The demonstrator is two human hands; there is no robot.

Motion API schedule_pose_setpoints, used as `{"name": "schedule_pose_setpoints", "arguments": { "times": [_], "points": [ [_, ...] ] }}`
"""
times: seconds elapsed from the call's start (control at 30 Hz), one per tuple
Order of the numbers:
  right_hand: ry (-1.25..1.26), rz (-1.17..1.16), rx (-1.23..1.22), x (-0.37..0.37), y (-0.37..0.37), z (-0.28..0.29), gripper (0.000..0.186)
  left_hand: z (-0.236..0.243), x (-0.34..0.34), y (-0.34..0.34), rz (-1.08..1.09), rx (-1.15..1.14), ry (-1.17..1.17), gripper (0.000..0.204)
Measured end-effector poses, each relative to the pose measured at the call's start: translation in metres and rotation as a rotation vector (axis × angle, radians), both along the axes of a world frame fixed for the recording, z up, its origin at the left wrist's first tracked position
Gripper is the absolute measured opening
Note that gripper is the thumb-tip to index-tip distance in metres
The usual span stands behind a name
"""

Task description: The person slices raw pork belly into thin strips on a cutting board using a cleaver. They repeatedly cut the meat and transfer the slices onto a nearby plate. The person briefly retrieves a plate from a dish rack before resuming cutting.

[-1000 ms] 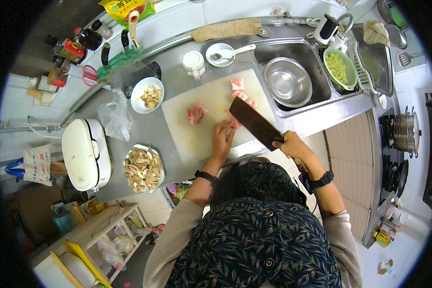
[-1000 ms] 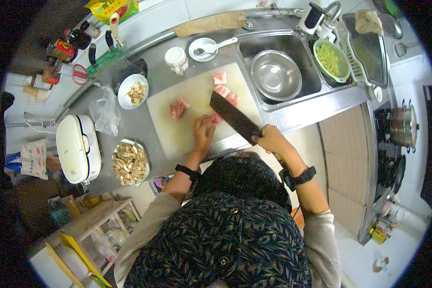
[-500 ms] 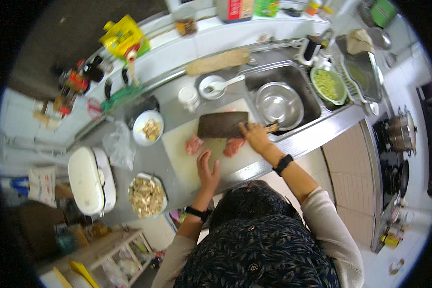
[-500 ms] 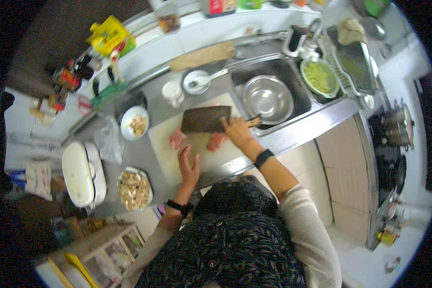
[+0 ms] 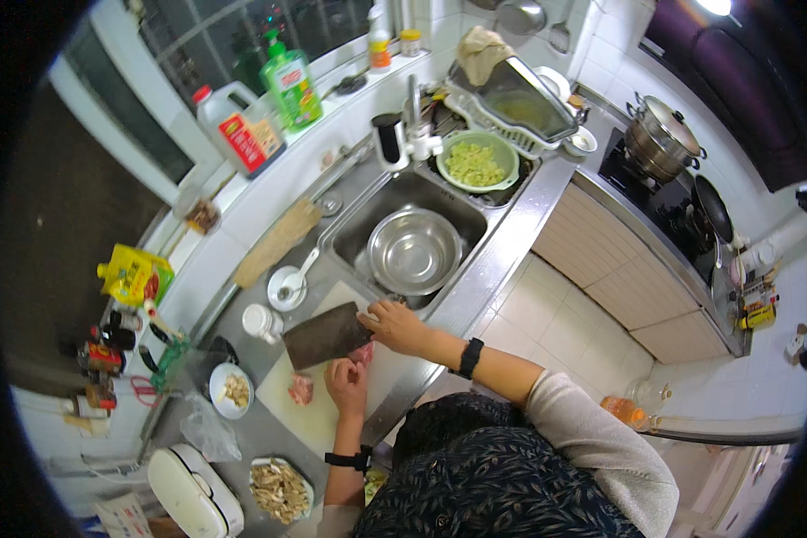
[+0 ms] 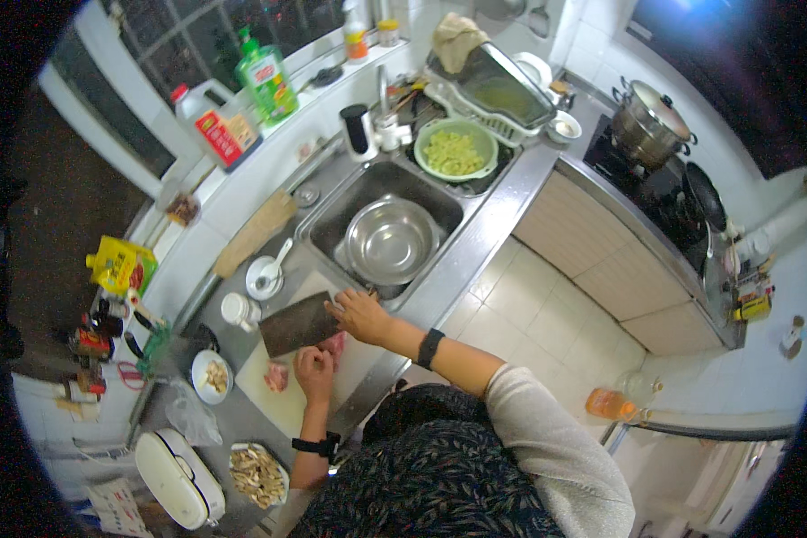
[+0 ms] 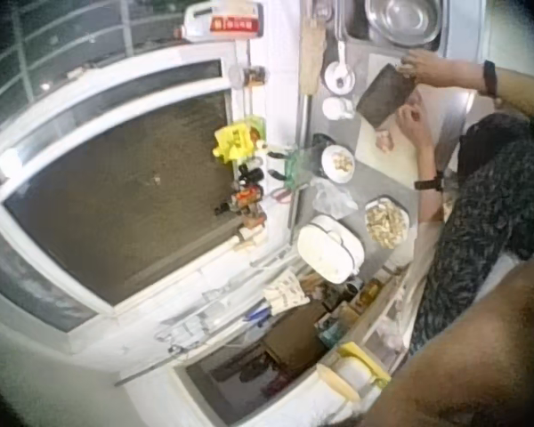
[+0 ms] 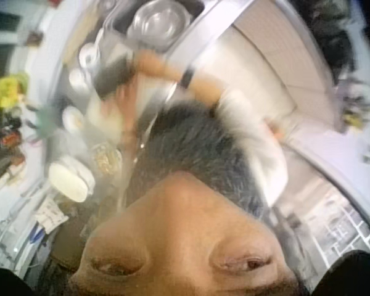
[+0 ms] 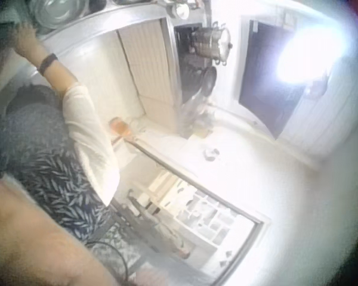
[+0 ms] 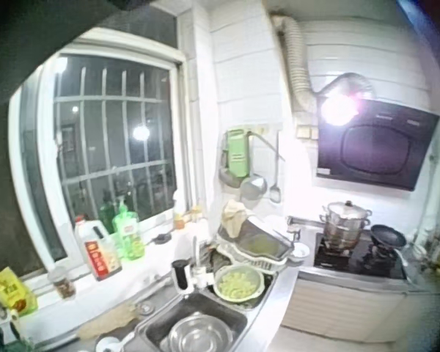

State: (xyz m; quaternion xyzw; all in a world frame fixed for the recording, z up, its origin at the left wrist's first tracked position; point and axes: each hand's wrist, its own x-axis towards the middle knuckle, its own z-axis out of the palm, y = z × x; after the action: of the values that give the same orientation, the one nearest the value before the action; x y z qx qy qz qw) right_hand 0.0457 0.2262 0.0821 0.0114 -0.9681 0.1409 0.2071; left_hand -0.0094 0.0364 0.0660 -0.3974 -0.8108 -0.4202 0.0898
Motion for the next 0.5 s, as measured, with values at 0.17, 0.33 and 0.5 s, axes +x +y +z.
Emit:
{"name": "schedule_pose_setpoints", "arguments": {
  "times": [0.17, 0.33, 0.5],
  "points": [
    [0.083, -0.060, -0.289, 0.057, 0.065, 0.025, 0.035, 0.026, 0.021, 0.064, -0.154, -0.030, -0.114, 0.008],
    [-0.003, -0.155, -0.422, 0.144, 0.136, 0.042, 0.036, 0.029, 0.076, 0.172, -0.279, 0.057, -0.393, 0.038],
    [0.177, -0.251, -0.428, 0.216, 0.209, 0.049, 0.037, 0.052, 0.157, 0.302, -0.479, 0.131, -1.250, 0.046]
  ]
}}
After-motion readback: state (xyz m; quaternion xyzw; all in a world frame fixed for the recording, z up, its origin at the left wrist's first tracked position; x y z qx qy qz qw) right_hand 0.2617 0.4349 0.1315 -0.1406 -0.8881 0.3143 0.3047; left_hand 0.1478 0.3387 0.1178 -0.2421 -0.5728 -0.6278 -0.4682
